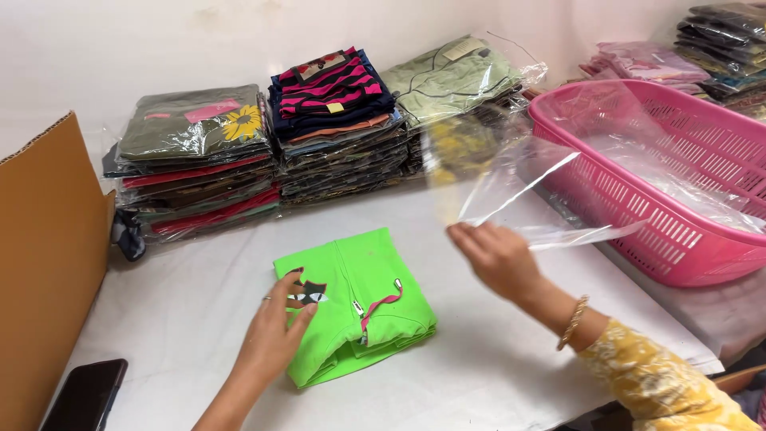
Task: The person folds a neon green hoodie and a turquoise floral dress on a white table. They fold each item neatly, place it into a clear plastic bag, and stack the packaged items with other folded clothes.
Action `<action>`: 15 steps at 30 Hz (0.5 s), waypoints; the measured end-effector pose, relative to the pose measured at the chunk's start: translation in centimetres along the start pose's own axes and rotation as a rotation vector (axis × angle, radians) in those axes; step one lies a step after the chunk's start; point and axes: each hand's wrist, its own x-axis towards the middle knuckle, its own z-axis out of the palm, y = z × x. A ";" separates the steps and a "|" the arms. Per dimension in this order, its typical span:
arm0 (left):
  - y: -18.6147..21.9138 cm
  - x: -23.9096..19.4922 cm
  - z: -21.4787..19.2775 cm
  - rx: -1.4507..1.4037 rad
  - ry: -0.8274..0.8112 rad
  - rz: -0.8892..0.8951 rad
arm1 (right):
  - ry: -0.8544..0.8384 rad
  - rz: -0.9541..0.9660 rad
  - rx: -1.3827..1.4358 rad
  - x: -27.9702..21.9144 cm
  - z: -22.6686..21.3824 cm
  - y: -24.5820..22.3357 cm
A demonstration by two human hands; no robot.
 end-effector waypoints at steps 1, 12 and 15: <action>1.0 0.1 -0.1 -0.318 -0.218 -0.120 | -0.036 -0.030 0.143 0.2 0.9 -3.0; -0.5 1.2 0.8 -1.227 -0.140 -0.662 | -0.397 -0.278 1.003 2.8 -0.8 -16.0; -3.5 1.4 1.4 -1.301 -0.075 -0.735 | -0.356 -0.255 0.761 1.9 1.5 -14.5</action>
